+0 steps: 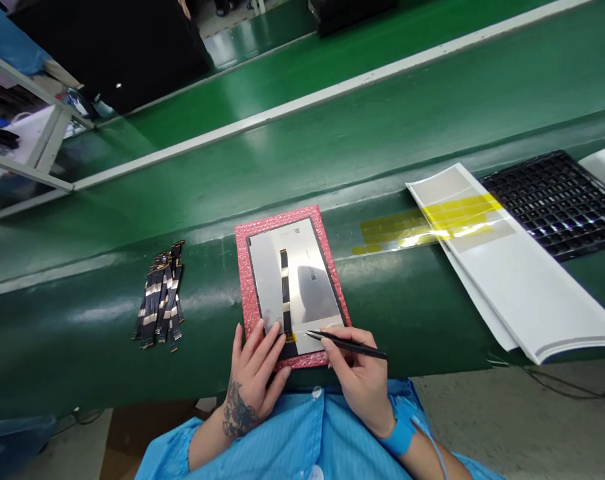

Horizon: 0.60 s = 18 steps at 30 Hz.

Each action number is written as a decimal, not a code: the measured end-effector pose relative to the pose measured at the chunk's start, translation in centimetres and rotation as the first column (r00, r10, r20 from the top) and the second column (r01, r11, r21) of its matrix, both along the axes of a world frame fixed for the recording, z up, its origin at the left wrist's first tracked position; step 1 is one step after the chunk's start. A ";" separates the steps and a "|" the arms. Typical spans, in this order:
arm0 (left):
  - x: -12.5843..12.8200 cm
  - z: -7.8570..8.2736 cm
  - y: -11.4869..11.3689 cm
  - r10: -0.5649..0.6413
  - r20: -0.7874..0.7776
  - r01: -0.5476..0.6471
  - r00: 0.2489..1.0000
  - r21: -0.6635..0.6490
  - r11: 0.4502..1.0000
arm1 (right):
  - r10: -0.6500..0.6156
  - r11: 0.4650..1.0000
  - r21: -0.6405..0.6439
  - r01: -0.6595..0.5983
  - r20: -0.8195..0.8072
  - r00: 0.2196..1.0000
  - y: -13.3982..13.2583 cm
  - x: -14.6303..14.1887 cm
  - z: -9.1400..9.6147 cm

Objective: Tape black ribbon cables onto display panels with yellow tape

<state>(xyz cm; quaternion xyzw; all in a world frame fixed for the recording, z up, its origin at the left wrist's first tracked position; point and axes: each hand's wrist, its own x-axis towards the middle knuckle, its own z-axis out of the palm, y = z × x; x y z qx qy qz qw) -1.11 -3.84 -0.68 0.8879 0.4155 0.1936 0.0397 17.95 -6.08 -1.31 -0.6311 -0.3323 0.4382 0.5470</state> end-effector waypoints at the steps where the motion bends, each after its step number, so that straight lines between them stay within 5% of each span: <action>1: 0.3 -0.2 -0.1 -0.027 -0.003 0.027 1.000 0.021 0.999 | 0.005 1.000 0.004 -0.005 -0.001 1.000 0.0 0.0 -0.1; 9: 0.7 -2.7 -0.4 -0.101 -0.135 0.121 0.986 0.149 0.981 | 0.034 0.999 -0.021 -0.033 0.047 0.998 0.0 0.4 -0.3; 18: 0.9 -5.5 0.7 -0.045 0.008 0.038 0.999 0.400 0.916 | -0.088 0.995 -0.044 0.089 0.037 0.995 0.6 -0.5 -0.4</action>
